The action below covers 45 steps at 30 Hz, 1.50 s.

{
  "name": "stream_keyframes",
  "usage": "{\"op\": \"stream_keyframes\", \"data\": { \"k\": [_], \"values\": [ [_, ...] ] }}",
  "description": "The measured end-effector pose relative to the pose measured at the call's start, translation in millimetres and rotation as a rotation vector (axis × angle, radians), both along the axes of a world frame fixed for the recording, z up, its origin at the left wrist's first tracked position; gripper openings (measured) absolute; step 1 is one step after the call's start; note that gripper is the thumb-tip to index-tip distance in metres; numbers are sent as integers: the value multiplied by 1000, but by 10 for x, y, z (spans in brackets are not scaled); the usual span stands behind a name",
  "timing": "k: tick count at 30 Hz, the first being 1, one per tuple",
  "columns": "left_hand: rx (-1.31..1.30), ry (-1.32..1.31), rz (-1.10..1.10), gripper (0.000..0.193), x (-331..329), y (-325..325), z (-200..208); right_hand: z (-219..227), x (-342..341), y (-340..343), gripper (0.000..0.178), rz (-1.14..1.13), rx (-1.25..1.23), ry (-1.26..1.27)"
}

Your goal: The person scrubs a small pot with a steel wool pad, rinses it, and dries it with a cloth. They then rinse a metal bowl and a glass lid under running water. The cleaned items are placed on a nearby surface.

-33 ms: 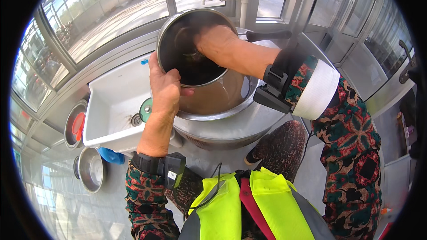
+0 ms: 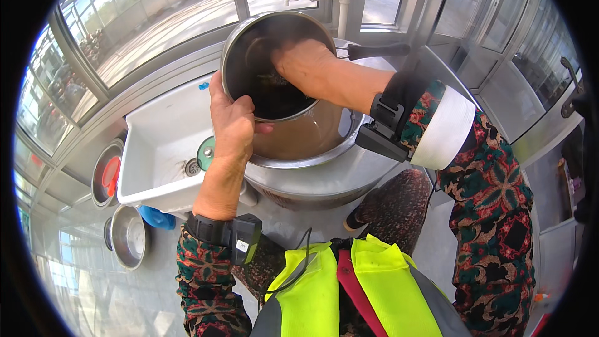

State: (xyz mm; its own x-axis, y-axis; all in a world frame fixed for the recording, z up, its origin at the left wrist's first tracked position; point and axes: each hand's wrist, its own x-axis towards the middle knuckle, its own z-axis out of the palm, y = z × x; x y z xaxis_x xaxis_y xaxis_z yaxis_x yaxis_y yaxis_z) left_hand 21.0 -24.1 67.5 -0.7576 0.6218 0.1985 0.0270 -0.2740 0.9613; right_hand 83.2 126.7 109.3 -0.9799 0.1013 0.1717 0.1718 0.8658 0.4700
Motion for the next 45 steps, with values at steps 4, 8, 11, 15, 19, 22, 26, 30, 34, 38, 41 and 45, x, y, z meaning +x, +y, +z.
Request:
{"op": "stream_keyframes", "data": {
  "k": [4, 8, 11, 15, 19, 22, 26, 30, 34, 38, 41, 45],
  "values": [
    [0, 44, 52, 62, 75, 19, 43, -124, -76, -201, 49, 55, -674, 38],
    [138, 14, 50, 62, 32, -13, 88, -122, -15, -192, 68, 225, -956, -38],
    [97, -42, 48, 64, -65, -58, 84, -147, 199, -130, 69, 287, -616, -142],
    [9, -17, 155, 63, -93, 1, 37, -97, 399, 13, 65, 273, 304, -105],
    [54, -21, 137, 58, -27, 61, 87, -163, 339, -88, 63, 200, -45, -11],
    [88, -11, 126, 54, 94, 110, 131, -243, 265, -226, 53, 262, -514, 101],
    [84, -48, 109, 51, 21, 63, 130, -286, 288, -199, 45, 382, -438, 152],
    [-25, -12, 75, 47, -87, -10, 75, -178, 529, 97, 21, 513, 141, 29],
    [-66, 17, 68, 46, -78, 61, 97, -183, 604, 89, 18, 422, 210, 73],
    [-46, -10, 39, 44, 53, 167, 82, -285, 371, -264, 40, 232, -473, 64],
    [-34, -80, 106, 42, 21, 141, 64, -279, 348, -287, 38, 331, -607, 158],
    [-54, -61, 91, 40, -74, 70, 86, -171, 578, 17, 28, 496, -85, 19]
  ]
}}
